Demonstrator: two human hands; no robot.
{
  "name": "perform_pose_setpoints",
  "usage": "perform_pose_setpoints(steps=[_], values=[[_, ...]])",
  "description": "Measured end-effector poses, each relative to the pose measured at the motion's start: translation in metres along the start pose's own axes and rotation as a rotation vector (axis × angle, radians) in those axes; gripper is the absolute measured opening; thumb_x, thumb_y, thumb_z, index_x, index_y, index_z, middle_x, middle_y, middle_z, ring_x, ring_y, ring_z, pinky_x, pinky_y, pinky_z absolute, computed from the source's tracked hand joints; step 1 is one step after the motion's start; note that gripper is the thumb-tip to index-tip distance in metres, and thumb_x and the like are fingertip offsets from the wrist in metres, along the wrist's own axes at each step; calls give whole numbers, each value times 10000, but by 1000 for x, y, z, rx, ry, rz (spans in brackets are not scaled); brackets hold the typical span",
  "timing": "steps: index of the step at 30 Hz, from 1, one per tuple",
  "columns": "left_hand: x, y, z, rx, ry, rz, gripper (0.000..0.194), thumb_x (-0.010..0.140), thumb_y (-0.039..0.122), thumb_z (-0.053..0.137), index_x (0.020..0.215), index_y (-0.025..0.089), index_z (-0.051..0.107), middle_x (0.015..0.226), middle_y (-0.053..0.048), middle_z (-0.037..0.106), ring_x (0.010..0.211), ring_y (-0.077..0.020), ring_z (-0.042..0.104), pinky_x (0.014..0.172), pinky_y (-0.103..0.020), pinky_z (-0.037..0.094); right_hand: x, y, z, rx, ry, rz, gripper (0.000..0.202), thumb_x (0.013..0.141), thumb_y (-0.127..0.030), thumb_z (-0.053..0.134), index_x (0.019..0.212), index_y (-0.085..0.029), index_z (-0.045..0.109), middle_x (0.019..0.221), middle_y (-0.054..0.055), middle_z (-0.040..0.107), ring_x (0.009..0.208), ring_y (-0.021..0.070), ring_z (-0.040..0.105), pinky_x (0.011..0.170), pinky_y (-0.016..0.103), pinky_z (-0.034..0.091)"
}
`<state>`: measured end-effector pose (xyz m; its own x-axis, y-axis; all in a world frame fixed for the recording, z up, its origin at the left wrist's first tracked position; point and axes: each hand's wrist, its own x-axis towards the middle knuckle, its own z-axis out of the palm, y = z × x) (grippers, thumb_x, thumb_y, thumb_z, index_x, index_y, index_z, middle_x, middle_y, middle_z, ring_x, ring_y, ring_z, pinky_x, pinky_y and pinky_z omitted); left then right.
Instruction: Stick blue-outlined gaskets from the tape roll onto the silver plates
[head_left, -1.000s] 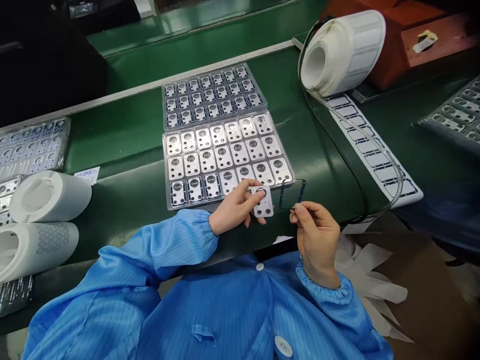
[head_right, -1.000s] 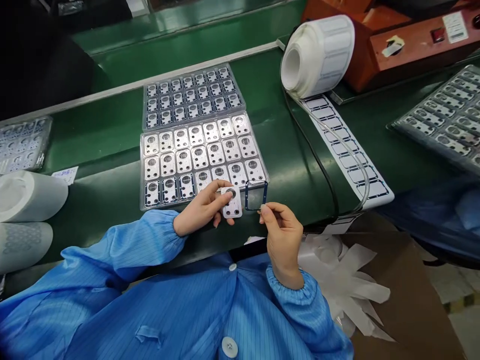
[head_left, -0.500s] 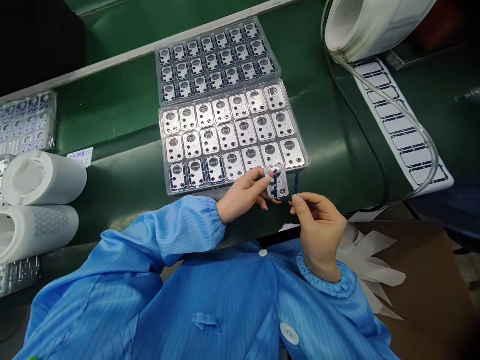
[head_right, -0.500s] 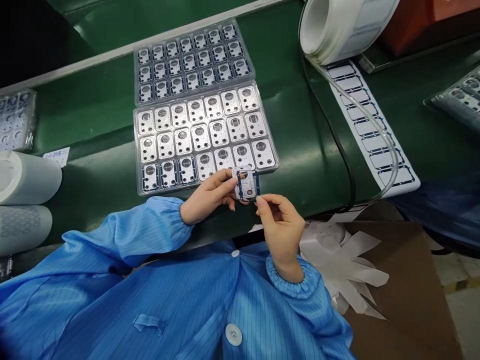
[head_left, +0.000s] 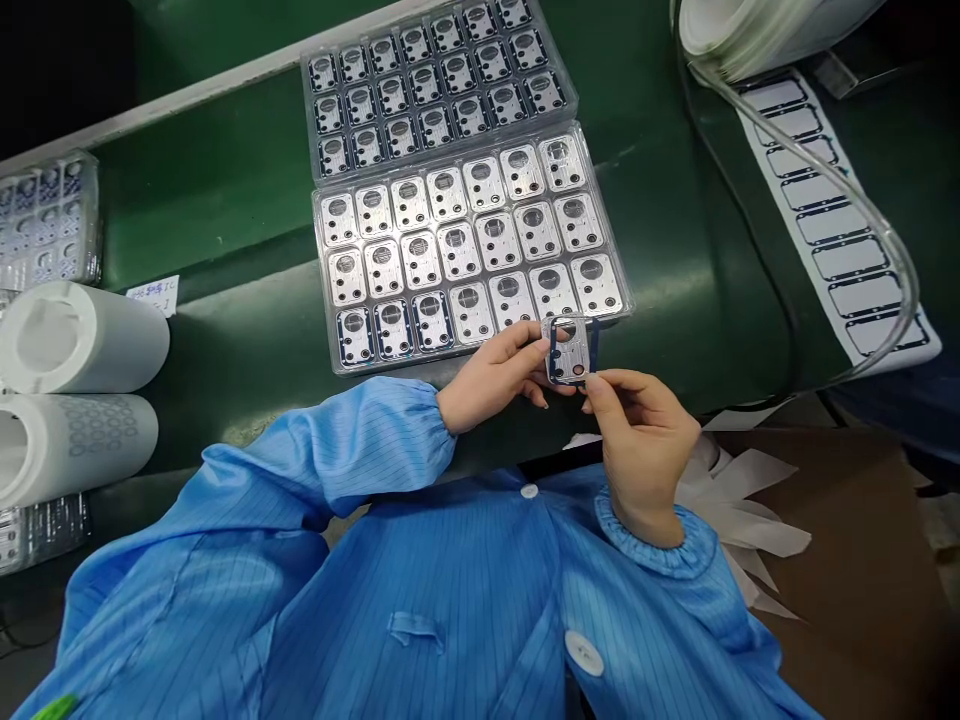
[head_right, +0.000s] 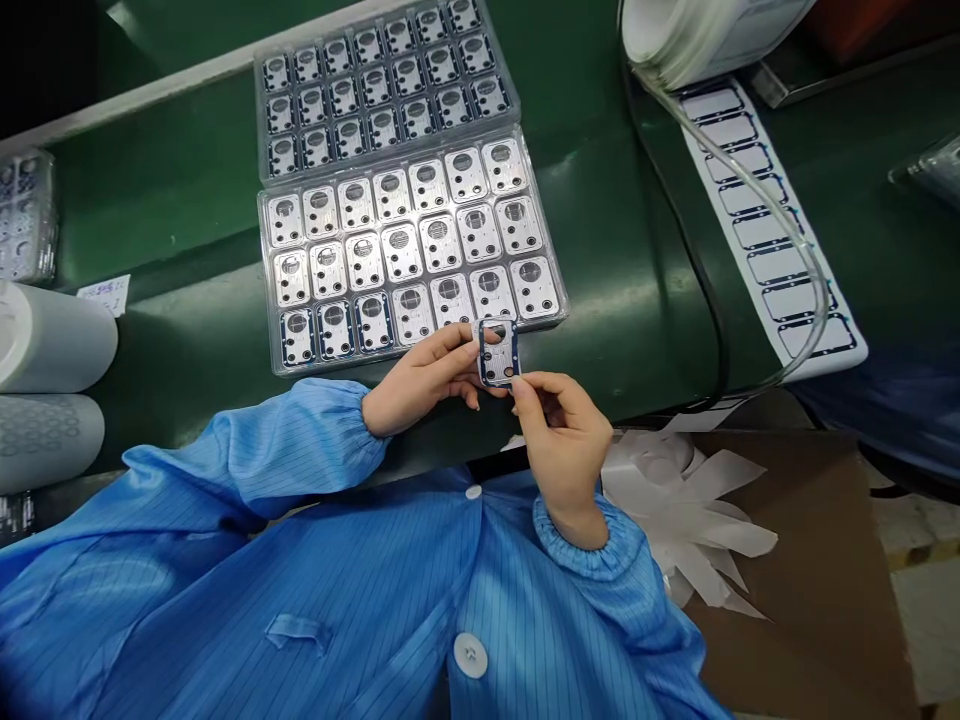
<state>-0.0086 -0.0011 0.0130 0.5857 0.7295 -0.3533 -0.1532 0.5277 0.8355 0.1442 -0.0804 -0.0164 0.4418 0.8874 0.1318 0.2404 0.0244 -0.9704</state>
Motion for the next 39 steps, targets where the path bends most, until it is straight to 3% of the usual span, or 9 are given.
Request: perform_pose_setpoints(steps=[9,20,35,39], values=[[0,2,2,31,14,-24,115,1026,208,434,1083,150,515,843,-19,653,718,-109,700,583,-192,529,3,7,-3,175,-10,-15,124,827,-333,791,850,-223,740,677,-31,651,578,108,593,561,257,514],[1,-1,-1,9,6,-5,224,984,319,574,1129,150,557,858,-23,670,721,-104,714,583,-167,551,1,2,0,16,-12,-59,80,858,-295,750,871,-216,745,744,-13,685,613,108,608,566,244,525],[2,-3,0,11,-9,6,121,1023,209,458,1114,162,524,851,-17,672,733,-102,721,573,-162,545,1,1,0,-16,-7,-76,82,862,-298,746,862,-217,741,766,-10,693,651,119,628,614,263,537],[2,-3,0,1,-6,4,131,1017,242,493,1117,164,526,858,-17,671,742,-104,722,579,-162,544,1,0,1,-28,2,-77,90,866,-306,740,860,-216,737,769,-10,693,659,123,634,618,267,535]])
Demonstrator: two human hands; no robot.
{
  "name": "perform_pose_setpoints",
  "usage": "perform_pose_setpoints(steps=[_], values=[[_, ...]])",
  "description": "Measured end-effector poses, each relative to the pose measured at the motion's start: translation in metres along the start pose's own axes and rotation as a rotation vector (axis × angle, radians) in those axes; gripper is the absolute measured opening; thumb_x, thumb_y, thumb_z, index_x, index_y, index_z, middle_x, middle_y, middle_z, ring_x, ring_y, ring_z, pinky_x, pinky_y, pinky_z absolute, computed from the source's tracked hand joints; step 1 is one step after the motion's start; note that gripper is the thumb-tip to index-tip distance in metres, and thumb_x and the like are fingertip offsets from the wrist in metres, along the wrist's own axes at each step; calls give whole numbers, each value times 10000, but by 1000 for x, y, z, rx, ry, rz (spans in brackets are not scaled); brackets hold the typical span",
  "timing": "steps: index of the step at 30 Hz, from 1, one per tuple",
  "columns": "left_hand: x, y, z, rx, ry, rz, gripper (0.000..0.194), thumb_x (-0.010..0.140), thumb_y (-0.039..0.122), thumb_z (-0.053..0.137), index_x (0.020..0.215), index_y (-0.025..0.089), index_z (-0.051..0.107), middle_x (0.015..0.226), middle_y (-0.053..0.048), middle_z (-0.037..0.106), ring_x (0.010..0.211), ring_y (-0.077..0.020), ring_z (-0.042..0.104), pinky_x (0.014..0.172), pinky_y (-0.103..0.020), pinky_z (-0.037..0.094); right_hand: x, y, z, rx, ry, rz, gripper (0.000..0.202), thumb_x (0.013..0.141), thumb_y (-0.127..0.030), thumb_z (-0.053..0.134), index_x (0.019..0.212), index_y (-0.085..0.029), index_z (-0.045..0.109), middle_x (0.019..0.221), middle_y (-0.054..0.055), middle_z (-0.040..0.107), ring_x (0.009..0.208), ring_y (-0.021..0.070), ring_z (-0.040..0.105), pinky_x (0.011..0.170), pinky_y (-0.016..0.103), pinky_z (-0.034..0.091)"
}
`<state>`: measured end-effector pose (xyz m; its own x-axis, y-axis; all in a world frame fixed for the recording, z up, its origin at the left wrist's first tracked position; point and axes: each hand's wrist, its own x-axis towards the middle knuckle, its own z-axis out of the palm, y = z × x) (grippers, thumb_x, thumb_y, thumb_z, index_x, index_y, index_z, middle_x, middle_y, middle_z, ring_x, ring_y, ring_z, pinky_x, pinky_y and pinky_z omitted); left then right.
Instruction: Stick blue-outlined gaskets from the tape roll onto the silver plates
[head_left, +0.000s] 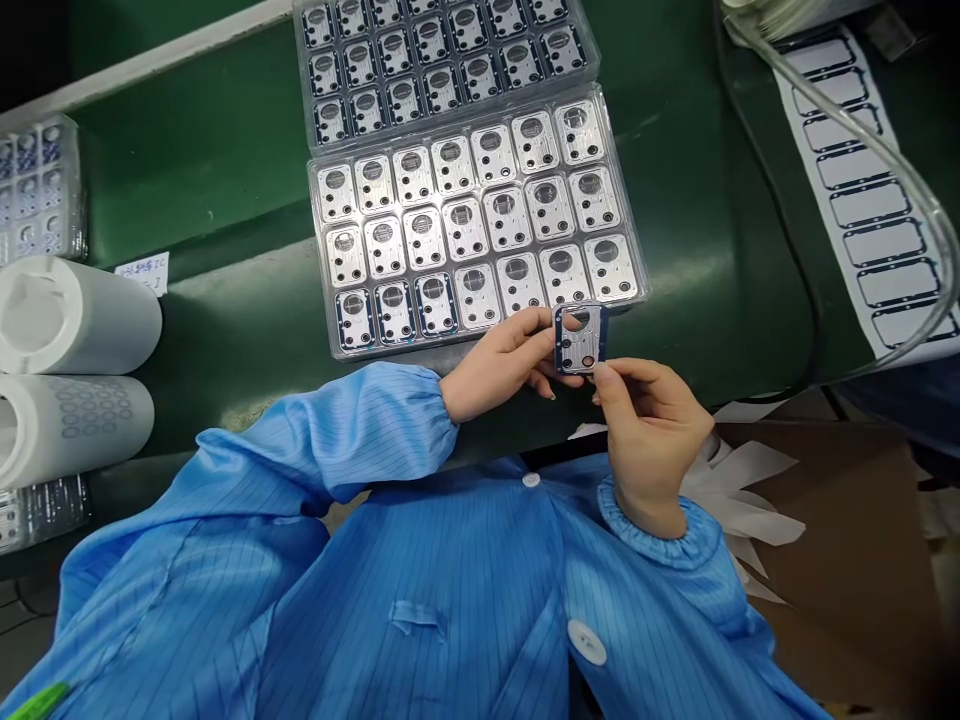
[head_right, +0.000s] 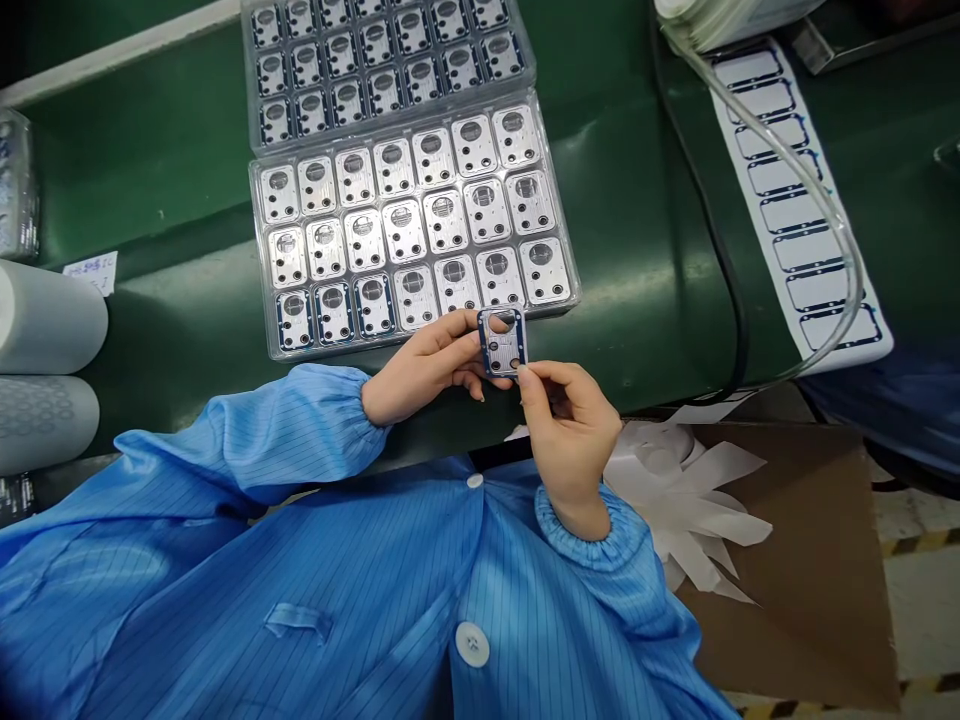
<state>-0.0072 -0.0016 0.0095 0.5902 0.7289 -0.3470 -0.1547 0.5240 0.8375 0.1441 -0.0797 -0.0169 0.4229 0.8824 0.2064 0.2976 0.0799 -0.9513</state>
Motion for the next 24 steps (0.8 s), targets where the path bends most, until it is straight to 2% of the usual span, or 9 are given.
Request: perform_pose_setpoints(steps=[8,15,20,24], values=[[-1,0,-1,5,7,-1,169,1008,289,525,1124,167,535,863,-26,678,762,-120,726,590,-176,546,-1,1,-1,-43,2,-13,101,877,-313,729,856,-214,731,771,-3,690,657,124,632,605,270,526],[-2,1,0,29,4,-15,203,1019,301,506,1161,160,537,973,-67,709,783,-112,729,603,-160,547,-1,0,1,-68,10,-19,121,880,-329,721,854,-210,724,770,0,688,662,136,642,616,285,540],[-3,3,0,31,19,-28,198,1032,250,459,1185,153,540,935,-55,693,783,-110,724,612,-173,552,-1,-2,1,-50,12,-28,89,879,-299,722,864,-212,727,773,-5,687,664,126,641,614,269,533],[-2,4,0,17,14,-27,183,1022,261,492,1162,153,541,930,-54,691,775,-116,725,611,-181,551,-1,-2,1,-62,3,-25,100,887,-308,712,863,-212,722,779,-1,690,669,129,643,617,273,535]])
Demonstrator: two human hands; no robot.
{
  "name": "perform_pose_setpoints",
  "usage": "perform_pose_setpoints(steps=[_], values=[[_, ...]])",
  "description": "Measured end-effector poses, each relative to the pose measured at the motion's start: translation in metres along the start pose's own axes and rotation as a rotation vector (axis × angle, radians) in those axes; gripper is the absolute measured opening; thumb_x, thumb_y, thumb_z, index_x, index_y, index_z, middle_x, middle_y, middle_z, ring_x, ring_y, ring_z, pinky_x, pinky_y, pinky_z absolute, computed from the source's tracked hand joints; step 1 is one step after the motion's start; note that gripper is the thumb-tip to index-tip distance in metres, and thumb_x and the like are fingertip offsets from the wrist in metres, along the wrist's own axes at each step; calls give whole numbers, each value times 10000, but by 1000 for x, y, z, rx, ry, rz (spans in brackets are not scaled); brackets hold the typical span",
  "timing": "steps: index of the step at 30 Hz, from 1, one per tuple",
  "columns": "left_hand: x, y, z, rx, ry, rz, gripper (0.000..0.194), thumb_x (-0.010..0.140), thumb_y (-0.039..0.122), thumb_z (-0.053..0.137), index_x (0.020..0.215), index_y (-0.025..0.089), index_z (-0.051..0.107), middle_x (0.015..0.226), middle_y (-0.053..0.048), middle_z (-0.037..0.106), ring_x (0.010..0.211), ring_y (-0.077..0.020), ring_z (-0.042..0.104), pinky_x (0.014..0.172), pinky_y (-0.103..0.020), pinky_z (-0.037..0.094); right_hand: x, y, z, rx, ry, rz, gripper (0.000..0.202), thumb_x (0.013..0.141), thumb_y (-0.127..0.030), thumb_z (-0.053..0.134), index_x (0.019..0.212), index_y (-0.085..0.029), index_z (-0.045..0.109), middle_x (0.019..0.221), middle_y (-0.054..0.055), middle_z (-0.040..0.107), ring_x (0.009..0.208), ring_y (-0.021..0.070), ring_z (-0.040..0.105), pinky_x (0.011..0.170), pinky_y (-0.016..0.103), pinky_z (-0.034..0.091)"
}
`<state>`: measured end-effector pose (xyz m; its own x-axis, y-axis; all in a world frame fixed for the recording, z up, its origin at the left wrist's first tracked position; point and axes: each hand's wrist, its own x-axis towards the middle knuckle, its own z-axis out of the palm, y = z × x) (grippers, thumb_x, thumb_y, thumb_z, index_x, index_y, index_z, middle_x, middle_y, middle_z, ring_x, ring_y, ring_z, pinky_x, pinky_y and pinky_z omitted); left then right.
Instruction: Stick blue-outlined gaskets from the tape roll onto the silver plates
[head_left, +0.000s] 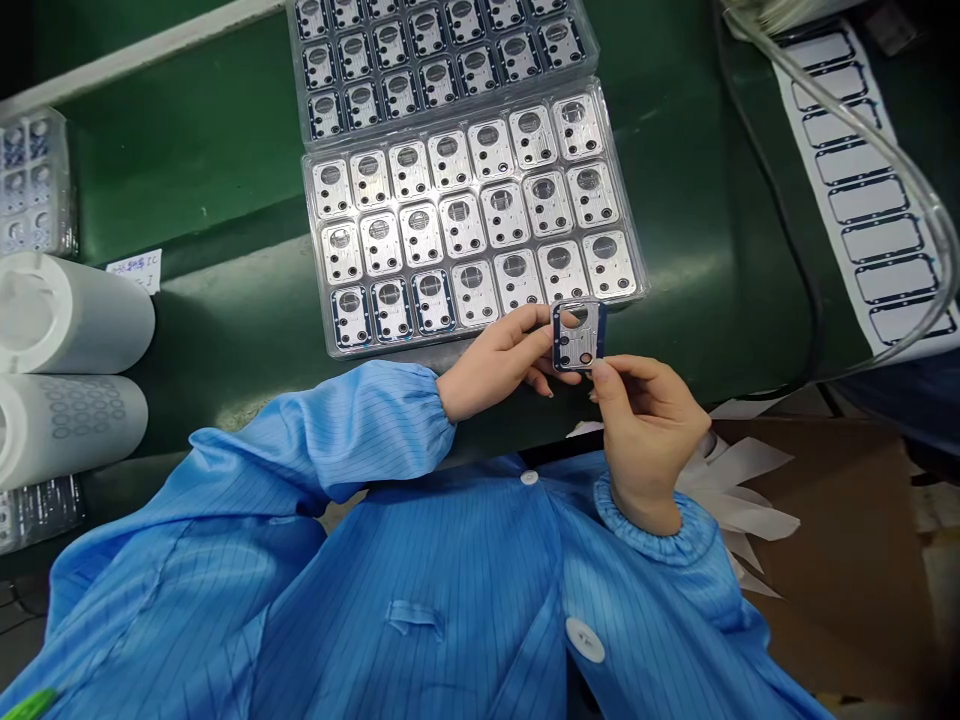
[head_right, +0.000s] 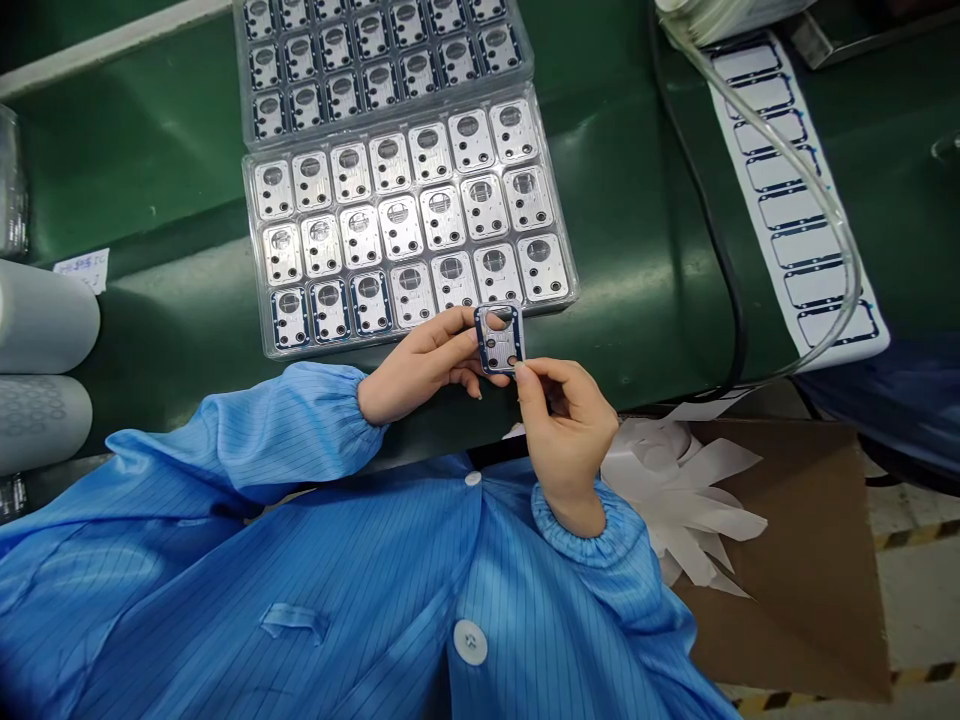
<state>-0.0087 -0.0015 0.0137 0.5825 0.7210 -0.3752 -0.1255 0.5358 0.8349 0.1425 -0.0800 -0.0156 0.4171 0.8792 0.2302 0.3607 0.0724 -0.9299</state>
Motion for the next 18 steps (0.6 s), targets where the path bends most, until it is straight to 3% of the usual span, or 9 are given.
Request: perform_pose_setpoints(steps=[10,18], values=[[0,-1,0,5,4,13,194,1009,289,524,1152,159,548,931,-51,694,767,-115,725,599,-176,552,-2,6,1,-101,15,-32,180,907,-383,680,866,-210,707,792,20,699,688,148,653,638,305,545],[0,1,1,9,7,9,169,1021,236,478,1153,151,542,899,-41,682,755,-111,720,590,-171,548,-2,6,0,-131,17,-103,119,917,-321,676,890,-207,702,808,24,705,717,155,660,666,313,543]])
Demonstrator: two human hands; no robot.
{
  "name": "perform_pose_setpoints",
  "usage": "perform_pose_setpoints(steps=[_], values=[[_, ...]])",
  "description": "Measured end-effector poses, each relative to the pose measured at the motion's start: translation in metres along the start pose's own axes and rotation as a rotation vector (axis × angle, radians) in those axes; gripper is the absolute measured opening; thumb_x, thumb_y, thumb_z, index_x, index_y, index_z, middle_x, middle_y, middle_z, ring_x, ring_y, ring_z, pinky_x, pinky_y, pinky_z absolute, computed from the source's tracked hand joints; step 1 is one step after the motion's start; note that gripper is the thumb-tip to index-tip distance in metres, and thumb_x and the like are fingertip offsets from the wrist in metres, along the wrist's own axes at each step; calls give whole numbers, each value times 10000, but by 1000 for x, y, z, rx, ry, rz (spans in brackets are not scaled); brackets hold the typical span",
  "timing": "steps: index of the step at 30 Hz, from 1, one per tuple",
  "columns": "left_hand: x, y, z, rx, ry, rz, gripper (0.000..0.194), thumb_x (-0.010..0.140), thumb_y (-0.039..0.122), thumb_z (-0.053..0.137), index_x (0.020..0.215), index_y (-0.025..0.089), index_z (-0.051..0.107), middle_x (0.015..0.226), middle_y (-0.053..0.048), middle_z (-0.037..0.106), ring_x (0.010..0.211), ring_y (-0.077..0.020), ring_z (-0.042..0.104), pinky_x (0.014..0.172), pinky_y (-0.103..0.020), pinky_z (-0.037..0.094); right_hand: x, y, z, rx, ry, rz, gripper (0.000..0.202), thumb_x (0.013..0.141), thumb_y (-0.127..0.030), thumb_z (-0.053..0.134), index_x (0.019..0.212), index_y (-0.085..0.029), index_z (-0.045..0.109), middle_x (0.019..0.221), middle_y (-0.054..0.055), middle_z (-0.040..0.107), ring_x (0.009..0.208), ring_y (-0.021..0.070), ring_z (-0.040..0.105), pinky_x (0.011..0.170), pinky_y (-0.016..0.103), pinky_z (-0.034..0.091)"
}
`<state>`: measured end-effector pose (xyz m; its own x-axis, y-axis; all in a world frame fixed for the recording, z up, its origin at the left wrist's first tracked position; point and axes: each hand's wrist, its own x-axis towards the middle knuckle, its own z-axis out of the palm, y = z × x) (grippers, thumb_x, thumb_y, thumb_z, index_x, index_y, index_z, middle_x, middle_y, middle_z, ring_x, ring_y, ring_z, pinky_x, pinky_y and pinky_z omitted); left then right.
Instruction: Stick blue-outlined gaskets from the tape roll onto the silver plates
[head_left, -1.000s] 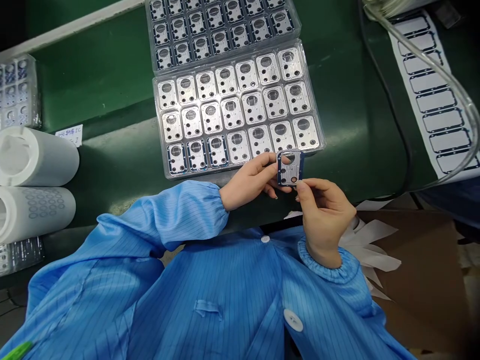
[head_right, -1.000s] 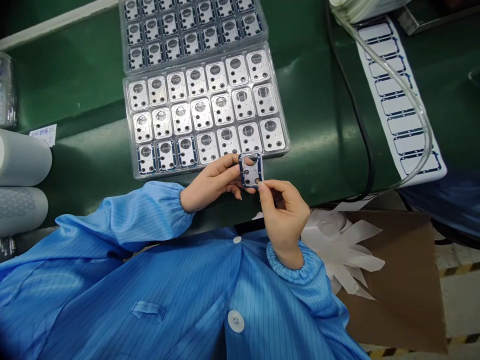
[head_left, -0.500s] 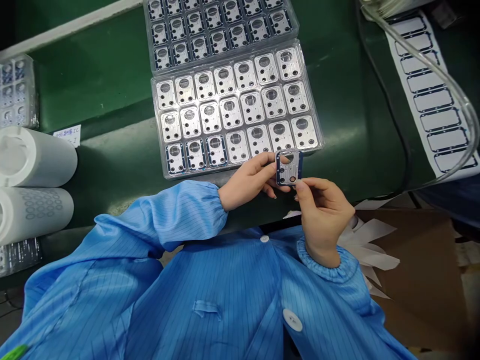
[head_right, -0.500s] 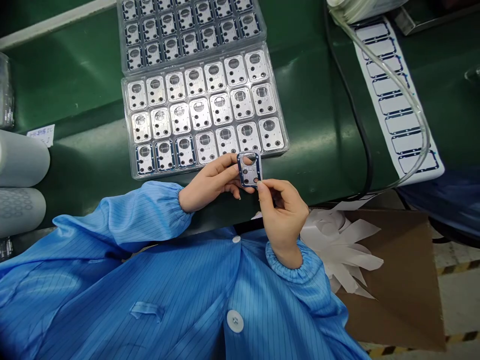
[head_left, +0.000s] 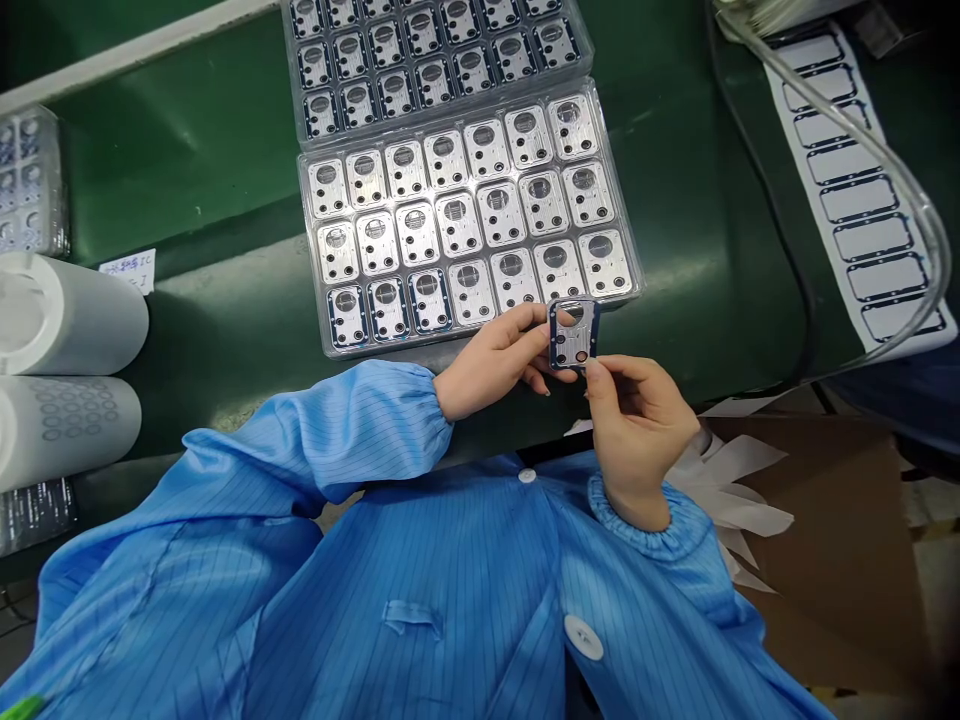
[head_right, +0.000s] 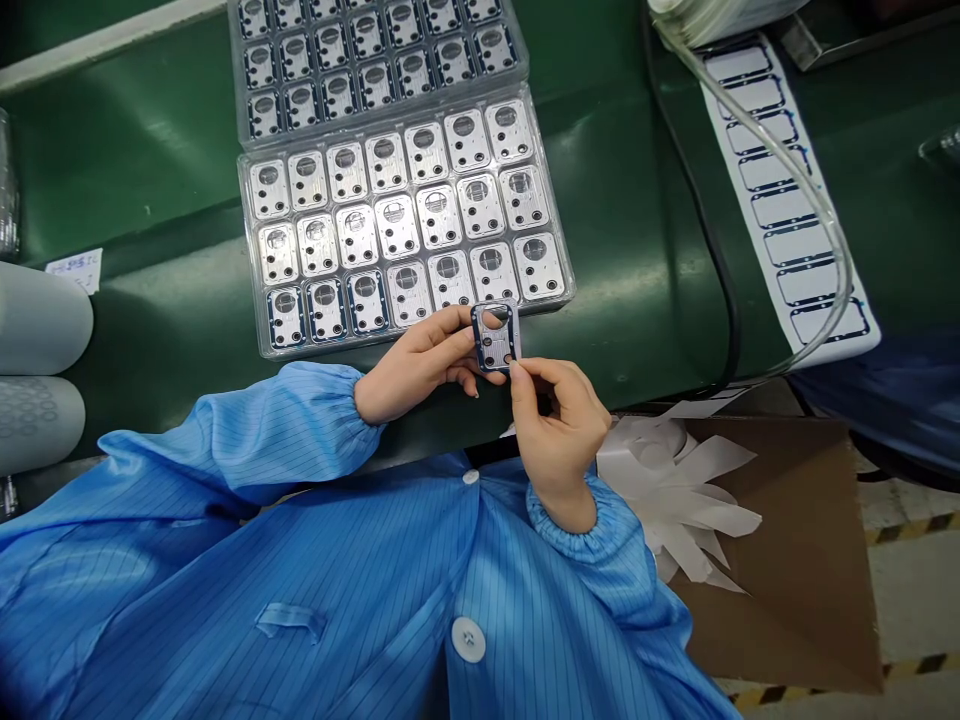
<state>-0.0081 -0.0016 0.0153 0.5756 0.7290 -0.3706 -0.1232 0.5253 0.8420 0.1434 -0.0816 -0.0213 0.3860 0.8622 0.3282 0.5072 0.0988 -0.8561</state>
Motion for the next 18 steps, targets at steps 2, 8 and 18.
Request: perform_pose_setpoints(steps=[2,8,18], values=[[0,0,0,5,0,2,170,1025,231,466,1155,152,543,898,-39,677,759,-107,718,596,-168,548,0,0,0,-10,-5,-9,119,920,-319,670,890,-208,702,813,24,707,716,155,661,665,313,547],[0,-2,-1,38,11,20,230,1006,294,519,1182,152,556,918,-54,679,794,-142,732,605,-195,552,0,-1,1,-67,19,-51,121,920,-323,664,880,-217,706,818,24,718,721,159,674,662,309,563],[0,-2,0,28,11,20,199,1016,270,502,1172,156,550,921,-41,675,789,-112,722,594,-157,542,3,-6,-1,-251,25,-324,95,920,-184,625,934,-239,702,845,37,757,785,197,723,734,348,593]])
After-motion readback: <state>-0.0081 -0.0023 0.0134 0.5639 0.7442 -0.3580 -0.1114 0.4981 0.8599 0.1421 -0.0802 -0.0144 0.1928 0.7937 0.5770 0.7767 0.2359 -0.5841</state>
